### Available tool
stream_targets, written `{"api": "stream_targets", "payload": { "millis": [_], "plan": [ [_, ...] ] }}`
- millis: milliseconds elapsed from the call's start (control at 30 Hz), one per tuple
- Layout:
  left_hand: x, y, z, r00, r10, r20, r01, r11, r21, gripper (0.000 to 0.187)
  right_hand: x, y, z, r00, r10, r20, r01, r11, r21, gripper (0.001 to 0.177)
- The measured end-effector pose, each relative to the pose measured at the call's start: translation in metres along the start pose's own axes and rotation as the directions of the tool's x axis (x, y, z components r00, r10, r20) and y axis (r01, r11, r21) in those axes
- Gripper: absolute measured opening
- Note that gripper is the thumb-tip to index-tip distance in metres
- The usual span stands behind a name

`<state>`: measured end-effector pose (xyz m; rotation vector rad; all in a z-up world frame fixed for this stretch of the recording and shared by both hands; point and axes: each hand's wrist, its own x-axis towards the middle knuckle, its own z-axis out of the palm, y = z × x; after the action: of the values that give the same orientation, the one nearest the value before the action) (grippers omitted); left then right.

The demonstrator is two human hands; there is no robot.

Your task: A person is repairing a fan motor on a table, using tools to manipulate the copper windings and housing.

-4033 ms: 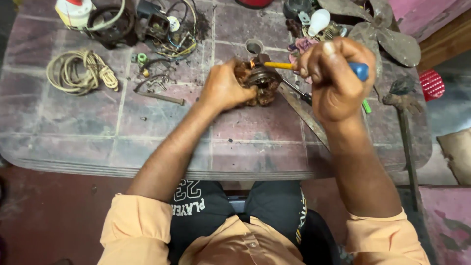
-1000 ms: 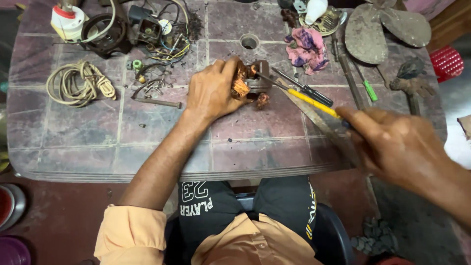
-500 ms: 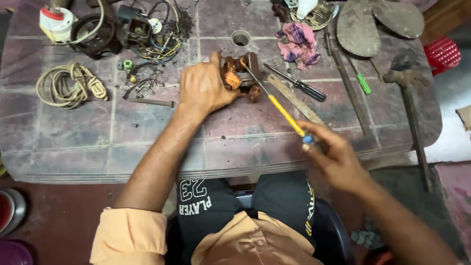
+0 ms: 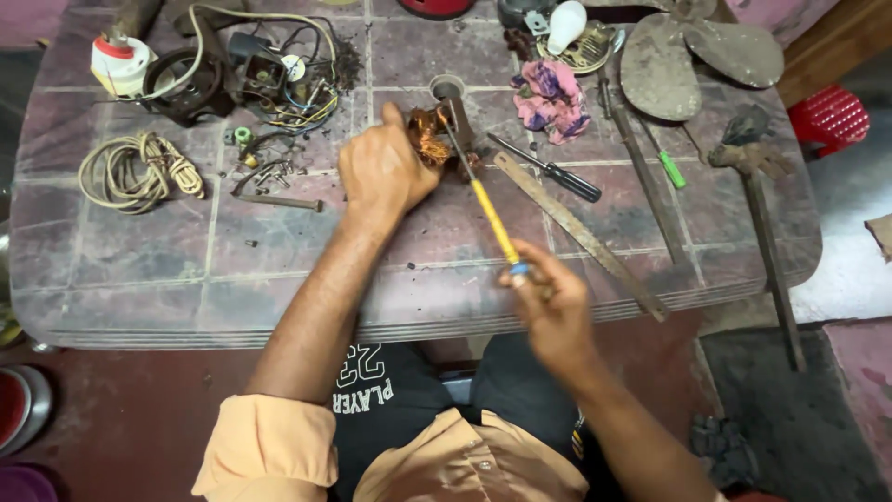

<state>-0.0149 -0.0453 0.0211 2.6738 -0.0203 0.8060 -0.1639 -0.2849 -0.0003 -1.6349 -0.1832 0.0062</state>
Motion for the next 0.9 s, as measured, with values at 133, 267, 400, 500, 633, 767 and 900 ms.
{"api": "stream_targets", "payload": {
  "millis": [133,267,400,500,633,767,900],
  "plan": [
    [-0.004,0.003,0.000,0.996,-0.087,0.004,0.087,0.996,0.028,0.062,-0.010,0.004,0.046,1.000,0.024,-0.006,-0.023,0.985,0.170,0.052],
    [-0.007,0.001,-0.003,0.993,-0.113,0.030,0.113,0.994,0.005,0.061,-0.014,0.018,0.067,0.998,-0.018,-0.056,0.028,0.980,0.196,0.053],
    [-0.003,0.004,-0.004,0.985,-0.152,0.077,0.152,0.988,0.015,0.066,-0.016,0.041,0.099,0.984,-0.139,-0.110,0.165,0.945,0.281,0.056],
    [-0.008,0.001,-0.009,0.984,-0.164,0.076,0.165,0.986,-0.017,0.064,-0.015,0.028,0.093,0.995,-0.072,-0.071,0.093,0.926,0.366,0.063],
    [-0.009,0.003,-0.023,0.991,-0.116,0.067,0.122,0.989,-0.085,0.073,0.003,0.005,0.004,0.953,-0.264,0.146,0.273,0.961,-0.048,0.049],
    [-0.007,-0.003,-0.012,0.994,-0.089,0.062,0.095,0.990,-0.103,0.065,0.028,-0.059,-0.043,0.886,-0.368,0.282,0.454,0.567,-0.687,0.040],
    [-0.005,-0.005,-0.011,0.999,0.003,-0.054,-0.007,0.998,-0.068,0.066,0.033,-0.064,-0.038,0.889,-0.299,0.348,0.449,0.410,-0.794,0.041]
  ]
}}
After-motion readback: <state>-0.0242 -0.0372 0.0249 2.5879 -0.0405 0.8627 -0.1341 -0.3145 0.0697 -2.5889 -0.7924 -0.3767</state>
